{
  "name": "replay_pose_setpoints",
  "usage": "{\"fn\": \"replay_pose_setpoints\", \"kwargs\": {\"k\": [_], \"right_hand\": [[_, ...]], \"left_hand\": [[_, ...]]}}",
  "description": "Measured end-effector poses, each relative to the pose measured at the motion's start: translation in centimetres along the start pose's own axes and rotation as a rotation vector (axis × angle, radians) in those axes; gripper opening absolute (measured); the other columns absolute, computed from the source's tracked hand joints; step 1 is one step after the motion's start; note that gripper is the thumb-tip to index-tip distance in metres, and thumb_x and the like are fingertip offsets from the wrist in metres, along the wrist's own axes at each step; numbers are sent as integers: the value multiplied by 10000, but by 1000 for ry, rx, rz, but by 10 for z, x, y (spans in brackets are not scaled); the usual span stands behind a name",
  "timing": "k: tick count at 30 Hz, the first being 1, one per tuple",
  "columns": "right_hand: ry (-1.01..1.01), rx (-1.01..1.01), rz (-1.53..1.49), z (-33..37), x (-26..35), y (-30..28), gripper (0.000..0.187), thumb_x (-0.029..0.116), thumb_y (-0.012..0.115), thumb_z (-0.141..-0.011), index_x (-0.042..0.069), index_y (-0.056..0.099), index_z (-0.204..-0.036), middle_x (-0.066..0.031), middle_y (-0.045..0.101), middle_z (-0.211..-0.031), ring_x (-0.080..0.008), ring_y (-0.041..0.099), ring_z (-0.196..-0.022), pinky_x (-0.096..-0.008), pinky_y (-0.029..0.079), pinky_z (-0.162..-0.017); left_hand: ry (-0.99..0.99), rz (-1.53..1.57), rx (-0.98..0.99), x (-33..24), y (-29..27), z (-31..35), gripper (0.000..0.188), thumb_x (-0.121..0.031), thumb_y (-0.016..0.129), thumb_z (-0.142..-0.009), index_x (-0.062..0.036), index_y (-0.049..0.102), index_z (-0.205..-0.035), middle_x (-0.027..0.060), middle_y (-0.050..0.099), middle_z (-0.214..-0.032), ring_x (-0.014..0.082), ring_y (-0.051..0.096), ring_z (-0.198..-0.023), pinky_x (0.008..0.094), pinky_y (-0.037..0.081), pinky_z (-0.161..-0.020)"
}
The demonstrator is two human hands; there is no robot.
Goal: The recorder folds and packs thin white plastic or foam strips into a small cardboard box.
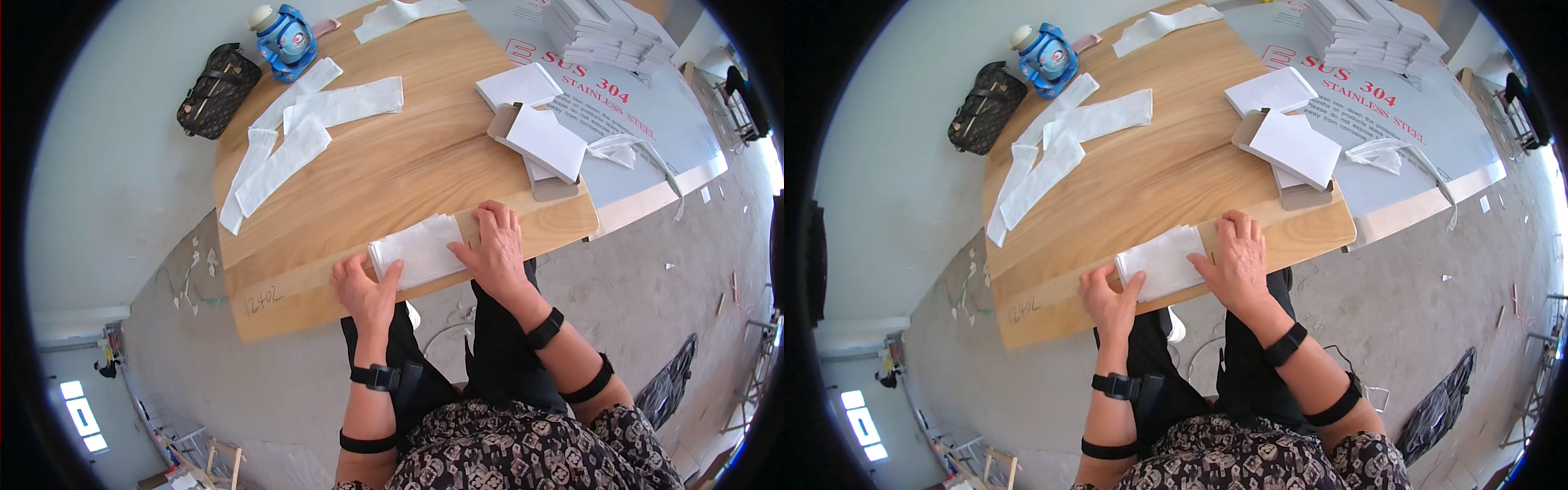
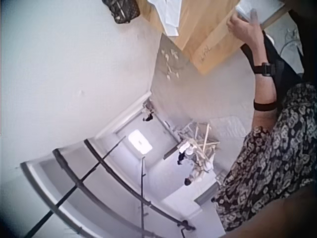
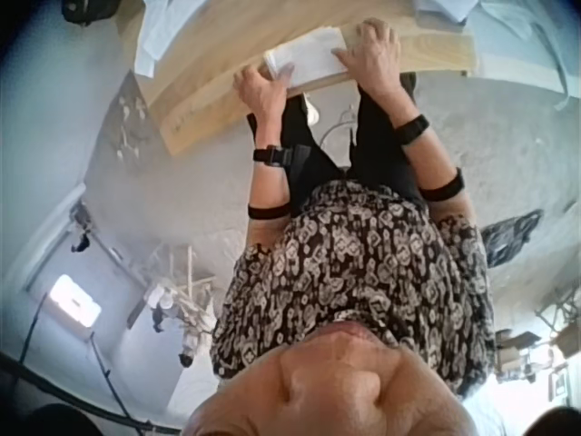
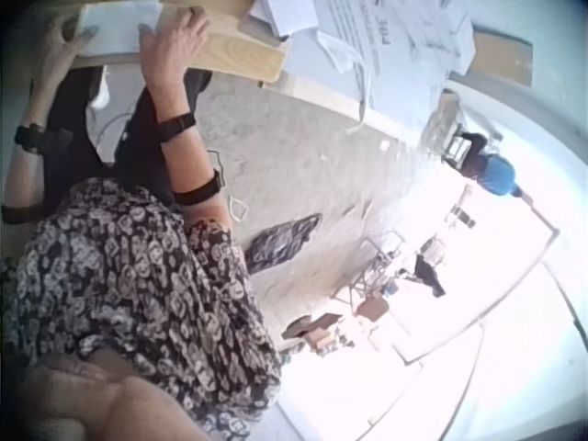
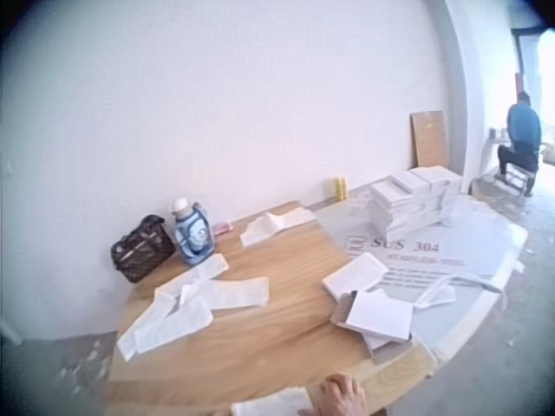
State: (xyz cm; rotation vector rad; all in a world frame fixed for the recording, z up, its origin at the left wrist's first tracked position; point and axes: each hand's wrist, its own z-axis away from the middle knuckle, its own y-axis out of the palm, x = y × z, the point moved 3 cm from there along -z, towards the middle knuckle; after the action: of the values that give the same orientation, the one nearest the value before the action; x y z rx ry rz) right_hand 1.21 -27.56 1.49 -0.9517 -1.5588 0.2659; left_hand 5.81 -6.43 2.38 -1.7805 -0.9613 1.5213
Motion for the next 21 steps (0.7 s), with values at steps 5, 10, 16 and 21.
{"fn": "replay_pose_setpoints", "kwargs": {"k": [5, 10, 16, 21], "right_hand": [[40, 99, 109, -4, 17, 19, 452, 197, 777, -651, -25, 586, -995, -161, 476, -1190, -331, 465, -1077, -409, 351, -923], [-57, 113, -33, 1, 17, 23, 346, 114, 762, -645, -8, 600, -925, -97, 584, -970, -278, 535, -958, -403, 411, -848], [259, 346, -829, 9, 9, 16, 239, -31, 703, -730, 12, 614, -947, -53, 646, -909, -118, 592, -858, -262, 469, -774], [184, 333, -1136, -2, 40, 3, 294, -65, 677, -753, 1, 631, -1036, -23, 647, -937, -85, 584, -874, -240, 474, -791]], "left_hand": [[-219, -85, 218, -6, 5, -12, 466, -279, 832, -625, -13, 614, -939, 132, 548, -1063, 330, 494, -1064, 448, 397, -902], [-238, 314, 218, 10, 17, -1, 320, -110, 796, -662, -2, 588, -880, 59, 595, -826, 192, 575, -746, 341, 463, -673], [-218, 1078, 240, 7, -1, 16, 210, 78, 683, -773, -48, 590, -912, -16, 613, -834, 67, 561, -730, 229, 457, -660], [-41, 1158, 250, 7, -30, -1, 325, 114, 669, -743, -4, 625, -1042, 51, 661, -964, 110, 604, -871, 261, 499, -799]]}}
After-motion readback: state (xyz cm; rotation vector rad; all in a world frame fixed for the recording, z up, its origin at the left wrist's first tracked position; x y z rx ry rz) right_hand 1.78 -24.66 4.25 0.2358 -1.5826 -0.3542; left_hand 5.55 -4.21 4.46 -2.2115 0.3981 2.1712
